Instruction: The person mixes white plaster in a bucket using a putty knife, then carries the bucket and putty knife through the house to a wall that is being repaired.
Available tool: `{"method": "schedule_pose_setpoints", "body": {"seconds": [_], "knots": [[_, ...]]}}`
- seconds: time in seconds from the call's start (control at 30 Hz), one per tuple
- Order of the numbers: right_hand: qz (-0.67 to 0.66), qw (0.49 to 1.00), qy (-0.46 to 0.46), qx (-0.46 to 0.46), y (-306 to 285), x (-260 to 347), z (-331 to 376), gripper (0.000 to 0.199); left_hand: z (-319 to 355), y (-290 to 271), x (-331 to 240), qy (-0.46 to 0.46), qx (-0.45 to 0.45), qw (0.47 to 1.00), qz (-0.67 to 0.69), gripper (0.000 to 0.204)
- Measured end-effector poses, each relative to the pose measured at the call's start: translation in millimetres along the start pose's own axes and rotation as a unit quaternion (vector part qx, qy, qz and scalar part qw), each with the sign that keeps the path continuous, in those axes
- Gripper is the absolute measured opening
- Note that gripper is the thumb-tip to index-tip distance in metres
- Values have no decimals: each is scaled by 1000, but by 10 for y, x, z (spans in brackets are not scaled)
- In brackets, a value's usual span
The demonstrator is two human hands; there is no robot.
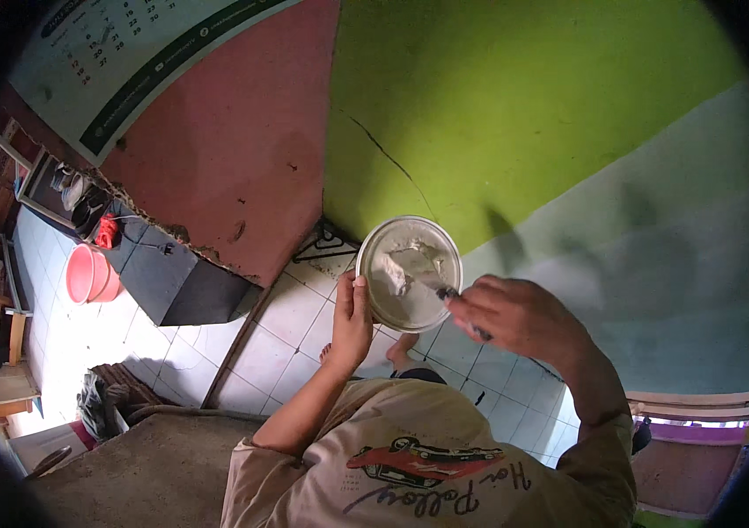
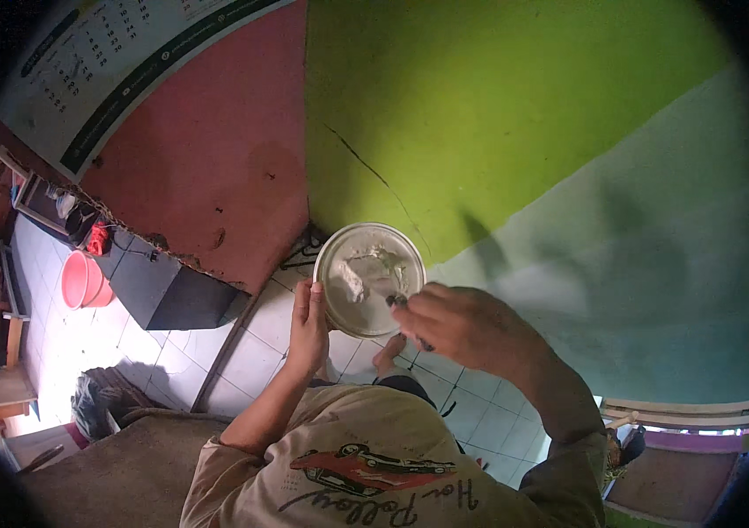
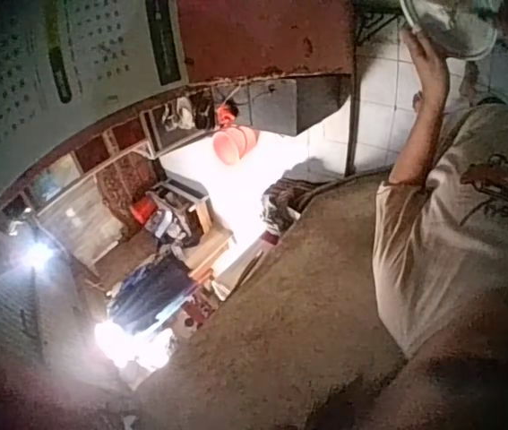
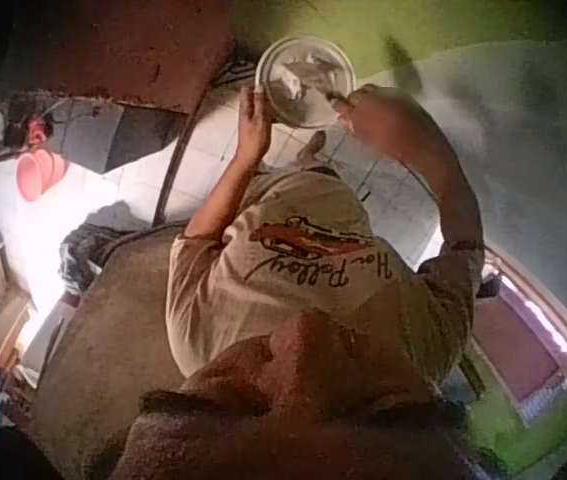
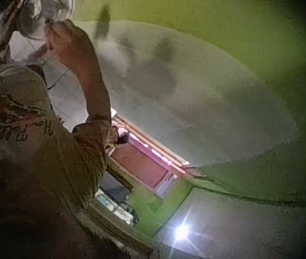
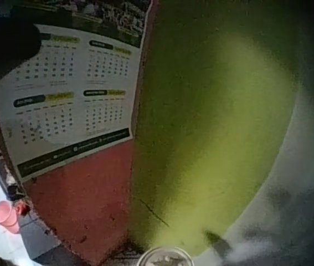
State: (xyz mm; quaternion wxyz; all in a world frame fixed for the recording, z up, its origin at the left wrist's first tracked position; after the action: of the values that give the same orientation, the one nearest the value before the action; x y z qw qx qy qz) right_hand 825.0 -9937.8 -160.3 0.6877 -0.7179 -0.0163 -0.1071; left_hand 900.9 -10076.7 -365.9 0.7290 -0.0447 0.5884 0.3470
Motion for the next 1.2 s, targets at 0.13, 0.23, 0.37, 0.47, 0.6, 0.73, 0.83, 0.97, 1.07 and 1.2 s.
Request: {"method": "schedule_pose_setpoints", "body": {"seconds": [0.13,0.23,0.37,0.47,0.6,0.73,0.83,0.97,1.07,1.2], "knots": [[1,998,-50,42,34,98,79,28,-15,-53,65,11,-22,1000,9,29],[-39,999,-4,16,-104,28,126,28,-12,-80,75,9,-10,1000,-27,28],[15,999,38,-30,-275,-78,119,28,38,-26,-1,-34,-1,999,-5,28],[23,997,53,-46,-278,-153,35,28,37,-29,9,-9,10,1000,-10,28],[48,998,4,-31,-88,-108,-16,29,44,15,57,-14,9,1000,-16,28],[-10,1000,-8,14,-50,15,97,29,47,-14,58,-17,-5,1000,-12,29],[-50,998,39,-5,-145,-64,195,27,82,-5,-8,-40,2,999,-6,30],[25,997,62,-37,-239,-178,156,27,44,8,25,4,5,1000,-8,29],[21,998,50,-31,-150,-142,175,27,39,12,37,9,4,1000,-9,28],[-40,997,58,-22,-203,-89,241,23,32,9,14,8,-8,1000,12,28]]}}
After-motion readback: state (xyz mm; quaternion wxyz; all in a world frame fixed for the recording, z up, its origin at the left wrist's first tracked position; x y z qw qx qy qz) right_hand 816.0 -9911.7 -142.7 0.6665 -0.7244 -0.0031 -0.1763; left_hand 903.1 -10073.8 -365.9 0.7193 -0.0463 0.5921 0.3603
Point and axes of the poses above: each hand's wrist, its own z-axis away from the middle knuckle, its own y-axis out of the palm, x = y × z, the point moved 5 cm from there along -z, towards the middle knuckle, and after that the axes turned 2 degrees about -y, right-handed, at the moved point
